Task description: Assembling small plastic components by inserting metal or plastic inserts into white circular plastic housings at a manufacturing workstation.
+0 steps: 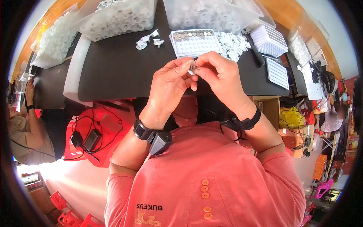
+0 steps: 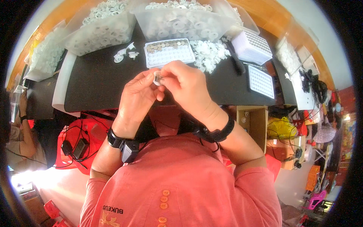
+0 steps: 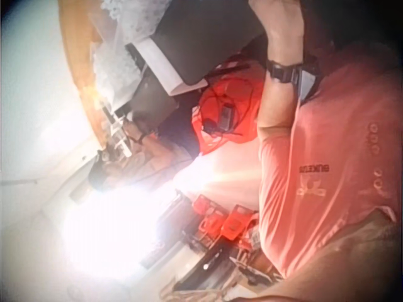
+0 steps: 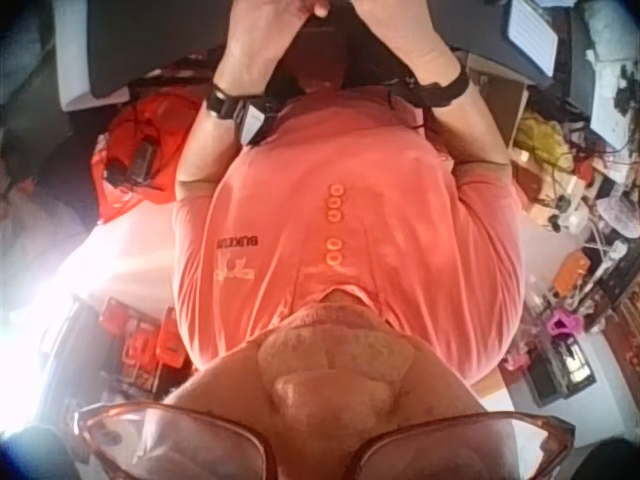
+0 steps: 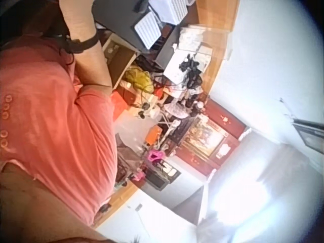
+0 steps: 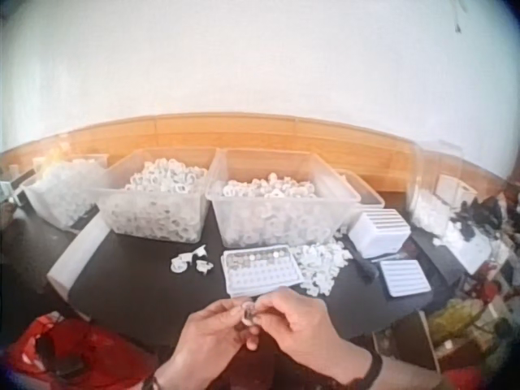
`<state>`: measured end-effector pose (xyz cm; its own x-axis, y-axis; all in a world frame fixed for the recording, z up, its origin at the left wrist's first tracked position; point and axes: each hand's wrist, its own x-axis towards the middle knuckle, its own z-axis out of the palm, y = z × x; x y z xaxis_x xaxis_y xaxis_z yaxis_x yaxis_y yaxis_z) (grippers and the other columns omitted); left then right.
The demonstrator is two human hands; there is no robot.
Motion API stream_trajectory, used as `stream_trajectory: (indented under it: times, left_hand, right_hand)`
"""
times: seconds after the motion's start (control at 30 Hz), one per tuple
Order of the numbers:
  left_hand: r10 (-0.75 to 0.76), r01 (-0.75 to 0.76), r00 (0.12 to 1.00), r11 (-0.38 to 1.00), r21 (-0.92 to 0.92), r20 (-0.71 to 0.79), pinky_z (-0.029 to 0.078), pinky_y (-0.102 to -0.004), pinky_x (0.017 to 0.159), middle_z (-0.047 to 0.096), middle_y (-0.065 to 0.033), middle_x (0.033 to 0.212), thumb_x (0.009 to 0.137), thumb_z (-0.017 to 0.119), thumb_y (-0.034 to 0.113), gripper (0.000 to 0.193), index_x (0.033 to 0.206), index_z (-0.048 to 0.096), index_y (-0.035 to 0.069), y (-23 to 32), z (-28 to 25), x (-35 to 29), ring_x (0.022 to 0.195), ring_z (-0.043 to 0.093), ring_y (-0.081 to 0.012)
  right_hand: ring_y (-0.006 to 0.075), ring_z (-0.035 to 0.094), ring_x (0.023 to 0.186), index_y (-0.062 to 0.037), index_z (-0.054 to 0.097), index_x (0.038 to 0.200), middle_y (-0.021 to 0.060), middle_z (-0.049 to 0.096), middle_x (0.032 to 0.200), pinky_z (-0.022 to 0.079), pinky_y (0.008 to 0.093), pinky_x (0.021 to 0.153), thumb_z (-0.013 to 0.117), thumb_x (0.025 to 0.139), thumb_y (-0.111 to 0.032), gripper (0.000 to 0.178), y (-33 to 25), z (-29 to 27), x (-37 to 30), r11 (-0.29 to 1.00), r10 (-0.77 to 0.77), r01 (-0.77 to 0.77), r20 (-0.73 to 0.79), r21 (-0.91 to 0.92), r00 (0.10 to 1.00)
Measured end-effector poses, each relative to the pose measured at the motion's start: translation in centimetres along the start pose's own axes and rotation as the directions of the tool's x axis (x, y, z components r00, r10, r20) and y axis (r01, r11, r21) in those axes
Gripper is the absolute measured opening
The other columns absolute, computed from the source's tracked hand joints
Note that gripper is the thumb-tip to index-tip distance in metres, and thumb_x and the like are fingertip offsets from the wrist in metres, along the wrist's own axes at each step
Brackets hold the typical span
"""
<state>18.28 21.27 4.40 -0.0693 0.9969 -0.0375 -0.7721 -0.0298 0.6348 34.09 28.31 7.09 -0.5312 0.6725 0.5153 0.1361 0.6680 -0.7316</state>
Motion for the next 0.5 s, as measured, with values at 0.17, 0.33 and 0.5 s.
stream_trajectory:
  times: [0.17, 0.33, 0.5]
  left_hand:
    - [-0.006, 0.006, 1.0, 1.0, 0.012, 0.013, 0.053, -0.0361, 0.066, 0.067, -0.0127, 0.097, 0.098, 0.065, 0.014, 0.027, 0.116, 0.062, -0.006, 0.11, 0.05, 0.09, 0.082, 0.066, -0.0224]
    - [-0.024, 0.024, 0.998, 1.0, 0.013, 0.055, 0.053, -0.0359, 0.066, 0.067, -0.0122, 0.098, 0.099, 0.064, 0.015, 0.027, 0.115, 0.062, -0.006, 0.13, -0.25, 0.14, 0.082, 0.066, -0.0212]
    - [-0.03, 0.029, 0.998, 0.999, 0.019, 0.056, 0.052, -0.0359, 0.067, 0.068, -0.0124, 0.098, 0.099, 0.064, 0.015, 0.027, 0.115, 0.063, -0.006, 0.23, -0.04, 0.11, 0.082, 0.065, -0.0208]
  right_hand:
    - [0.0225, 0.071, 0.07, -0.0029, 0.063, 0.095, 0.0113, 0.069, 0.084, 0.054, 0.0309, 0.064, 0.069, 0.087, 0.001, 0.012, 0.27, 0.4, -0.41, 0.996, 0.025, -0.022, -0.038, 0.09, 0.999]
    - [0.0258, 0.069, 0.069, -0.0055, 0.06, 0.094, 0.0105, 0.065, 0.081, 0.053, 0.0346, 0.061, 0.068, 0.085, 0.002, 0.014, -0.41, 0.36, -0.23, 0.994, -0.08, 0.075, -0.063, -0.078, 0.995]
    - [0.0307, 0.063, 0.066, -0.008, 0.058, 0.09, 0.0092, 0.058, 0.076, 0.05, 0.0407, 0.057, 0.066, 0.081, 0.003, 0.016, -0.07, 0.44, 0.09, 0.841, -0.387, 0.328, -0.056, -0.43, 0.92]
